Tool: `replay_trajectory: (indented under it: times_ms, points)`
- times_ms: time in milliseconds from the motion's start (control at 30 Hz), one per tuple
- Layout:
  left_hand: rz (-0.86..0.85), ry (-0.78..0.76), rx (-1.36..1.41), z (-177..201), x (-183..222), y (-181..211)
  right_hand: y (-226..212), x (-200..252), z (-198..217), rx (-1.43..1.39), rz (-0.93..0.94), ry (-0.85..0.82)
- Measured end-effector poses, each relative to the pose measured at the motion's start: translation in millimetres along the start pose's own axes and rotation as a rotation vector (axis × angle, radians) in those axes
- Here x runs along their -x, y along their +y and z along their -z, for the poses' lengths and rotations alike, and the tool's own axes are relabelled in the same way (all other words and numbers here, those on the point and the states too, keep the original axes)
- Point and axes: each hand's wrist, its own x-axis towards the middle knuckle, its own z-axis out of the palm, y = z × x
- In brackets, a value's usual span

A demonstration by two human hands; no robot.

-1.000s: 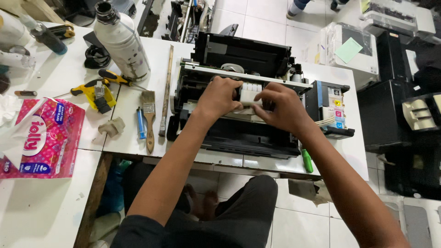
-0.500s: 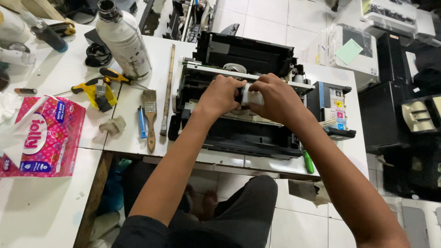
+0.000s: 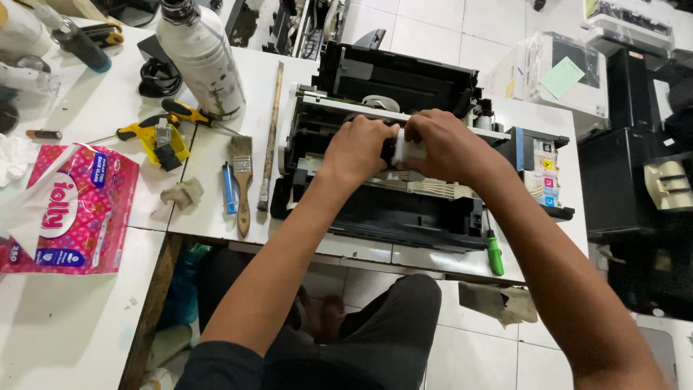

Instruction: The person uses a screwdriver to loosen a screw on a disassembled printer. They then use a tissue to wipe a component inside the printer. Finally, they use a syringe to apply liquid to the component.

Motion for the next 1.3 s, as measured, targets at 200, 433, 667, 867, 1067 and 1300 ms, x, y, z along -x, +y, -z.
replay_trajectory:
  times_ms: [200,433,667,867,1067,1300]
  points:
    - [-0.026,0.031,0.05,-13,-9,-6,0,17,10,-0.16,-0.017,0.061]
    - [-0.007,-0.022,0.067,-24,-12,-22,20,30,17,-0.343,0.044,0.289]
    - [0.001,0.128,0.209,-24,0,-24,13,59,29,-0.784,0.077,0.628]
    - [-0.101,0.525,0.485,-2,14,18,-28,71,23,-0.501,0.392,1.072]
    - [0.004,0.296,1.358,12,31,57,-49,74,9,-0.365,0.416,1.109]
    - [0.148,0.368,1.602,-5,25,46,-33,76,-3,-0.617,0.328,1.051]
